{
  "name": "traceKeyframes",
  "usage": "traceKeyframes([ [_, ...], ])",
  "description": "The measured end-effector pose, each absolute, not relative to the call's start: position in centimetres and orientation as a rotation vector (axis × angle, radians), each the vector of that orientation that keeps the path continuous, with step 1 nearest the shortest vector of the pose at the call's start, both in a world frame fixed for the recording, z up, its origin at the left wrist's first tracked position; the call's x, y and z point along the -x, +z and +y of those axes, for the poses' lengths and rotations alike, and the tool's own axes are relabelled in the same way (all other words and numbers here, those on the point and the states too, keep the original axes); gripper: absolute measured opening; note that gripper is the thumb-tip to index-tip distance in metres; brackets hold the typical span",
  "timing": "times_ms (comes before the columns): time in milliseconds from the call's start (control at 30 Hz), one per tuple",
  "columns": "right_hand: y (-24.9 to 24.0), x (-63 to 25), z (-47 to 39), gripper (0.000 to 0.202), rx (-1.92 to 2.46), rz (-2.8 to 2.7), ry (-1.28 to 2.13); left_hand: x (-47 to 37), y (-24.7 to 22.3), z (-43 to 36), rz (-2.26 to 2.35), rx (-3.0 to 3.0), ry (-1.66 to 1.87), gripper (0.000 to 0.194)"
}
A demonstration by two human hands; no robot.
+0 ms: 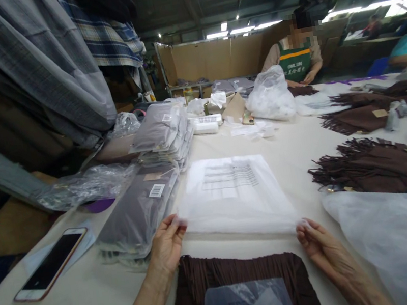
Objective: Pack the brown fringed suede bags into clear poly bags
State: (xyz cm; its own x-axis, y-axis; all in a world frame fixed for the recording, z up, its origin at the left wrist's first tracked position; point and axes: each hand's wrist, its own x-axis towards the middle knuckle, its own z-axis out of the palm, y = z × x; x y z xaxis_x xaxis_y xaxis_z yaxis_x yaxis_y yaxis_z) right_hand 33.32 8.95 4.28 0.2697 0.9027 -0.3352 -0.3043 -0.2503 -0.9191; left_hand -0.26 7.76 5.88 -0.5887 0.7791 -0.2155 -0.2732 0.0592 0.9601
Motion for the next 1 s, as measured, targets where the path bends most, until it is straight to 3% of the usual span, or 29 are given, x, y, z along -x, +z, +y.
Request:
traceKeyframes([
  [167,4.1,-33.1,8.1,0.040,1.479,-0.772,1.264,0.4,5.6,7.0,1.667,-0.758,1.489,0.038],
  [333,4.2,-33.2,6.6,0.042,1.719,-1.468,0.964,1.5,5.4,5.0,1.829,-0.980,1.268,0.029],
  [433,4.5,-33.3,5.4,0.043,1.783,-1.598,0.892,1.8,4.8,3.4,1.948,-1.157,1.151,0.036],
  [600,4.8,-33.4,3.6,0.045,1.892,-1.525,0.908,1.2,3.6,0.7,2.148,-1.213,1.080,0.042],
  [867,4.9,-33.1,0.6,0.042,1.830,-1.072,1.268,-0.3,4.7,-1.5,2.332,-0.682,0.984,0.056],
  [1000,5.9,-32.2,-1.5,0.037,1.837,-0.849,1.260,-1.1,5.4,-3.1,2.382,-0.415,0.890,0.056],
])
